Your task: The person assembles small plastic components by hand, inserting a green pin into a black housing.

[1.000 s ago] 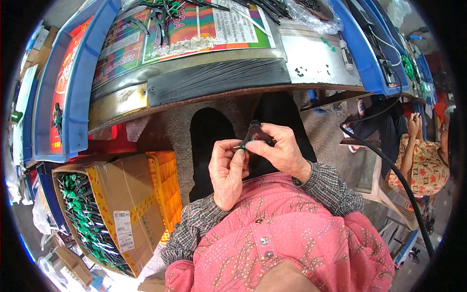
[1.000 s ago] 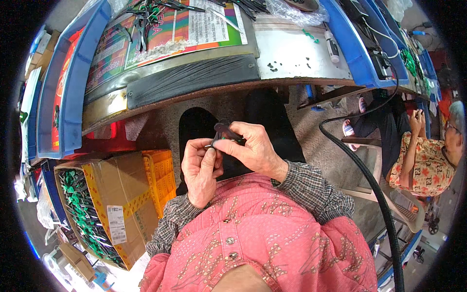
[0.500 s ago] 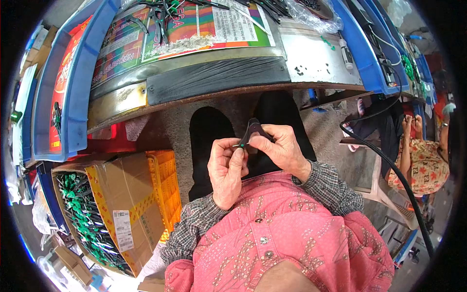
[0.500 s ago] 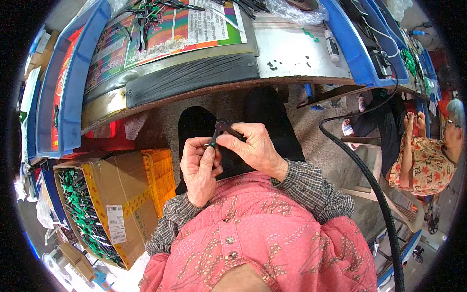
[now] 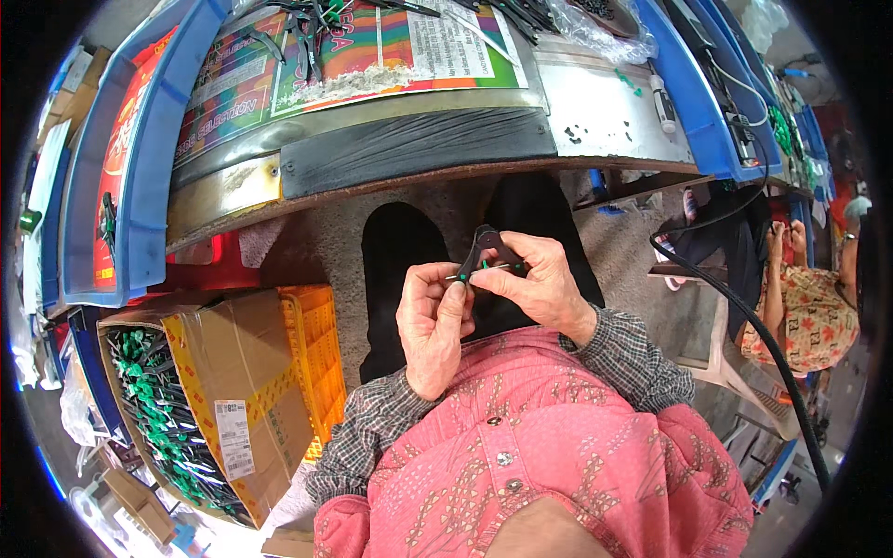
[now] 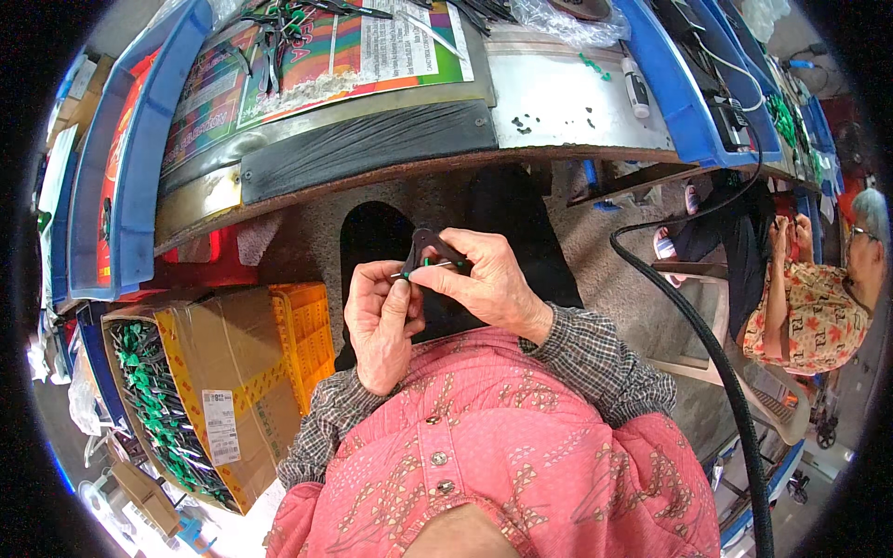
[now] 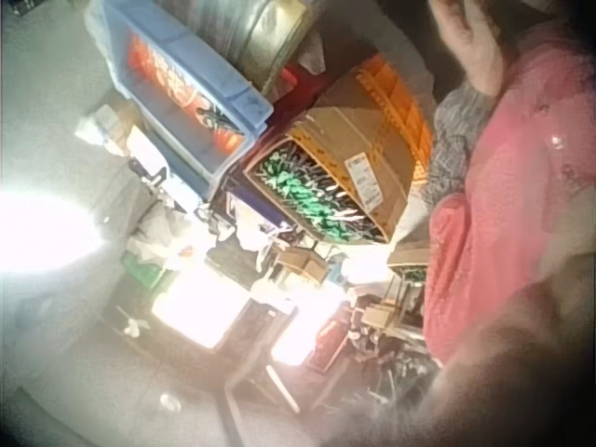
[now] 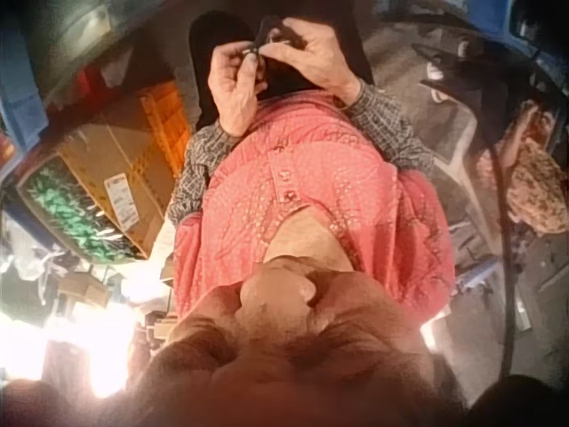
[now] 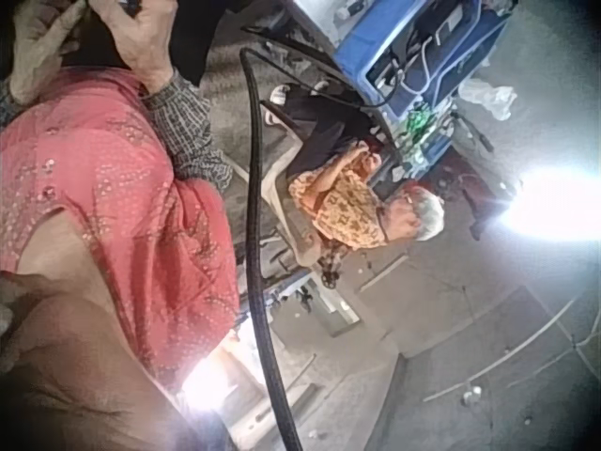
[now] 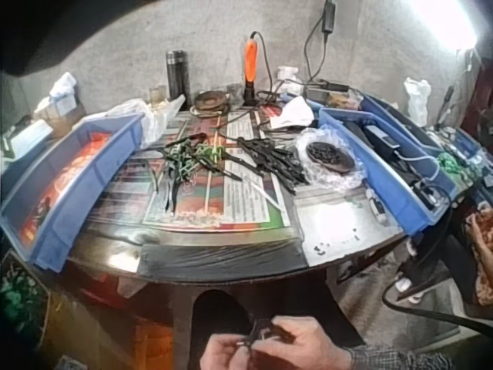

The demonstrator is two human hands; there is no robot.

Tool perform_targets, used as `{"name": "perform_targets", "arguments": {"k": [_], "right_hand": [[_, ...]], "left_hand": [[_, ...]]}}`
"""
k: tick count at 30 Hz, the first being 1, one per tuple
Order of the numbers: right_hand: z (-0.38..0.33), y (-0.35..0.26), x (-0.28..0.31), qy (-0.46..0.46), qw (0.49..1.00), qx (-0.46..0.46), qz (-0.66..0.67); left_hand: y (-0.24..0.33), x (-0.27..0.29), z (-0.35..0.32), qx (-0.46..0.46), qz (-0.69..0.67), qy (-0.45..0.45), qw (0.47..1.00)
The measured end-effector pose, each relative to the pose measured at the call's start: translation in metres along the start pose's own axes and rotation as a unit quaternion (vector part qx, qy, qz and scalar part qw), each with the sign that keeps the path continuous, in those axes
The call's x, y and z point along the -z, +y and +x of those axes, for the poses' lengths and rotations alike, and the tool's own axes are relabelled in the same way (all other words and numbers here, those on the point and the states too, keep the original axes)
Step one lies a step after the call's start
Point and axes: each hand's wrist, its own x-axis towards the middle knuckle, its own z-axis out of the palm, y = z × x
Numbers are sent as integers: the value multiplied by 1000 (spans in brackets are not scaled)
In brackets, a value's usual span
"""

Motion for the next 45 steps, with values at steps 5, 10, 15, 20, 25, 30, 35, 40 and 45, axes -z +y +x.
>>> {"name": "perform_targets", "arguments": {"k": [5,10,15,20,25,30,35,40,45], "right_hand": [[-1,11,1,10,998,-21,53],[-1,4,2,-8,999,-16,43],[0,11,2,1,997,-34,73],[2,7,6,-25,999,-11,18],[2,3,1,18,998,-43,38],[2,-2,2,7,999,-4,33],[-3,-4,5,-7,992,-98,78],[-2,-4,2,-2,998,-26,49],[1,-7,3,11,998,-54,4]], "left_hand": [[0,-2,1,6,-39,-14,999],[0,0,0,7,-4,1,1000],[1,-1,2,1,-35,-14,999],[4,1,1,-3,0,-5,1000],[4,-3,1,-5,-31,-7,999],[6,-2,2,-4,-10,-8,1000],[4,-1,-1,-10,-24,-24,999],[7,-2,-2,-5,-21,-8,1000],[6,-3,-1,10,-13,0,1000]]}}
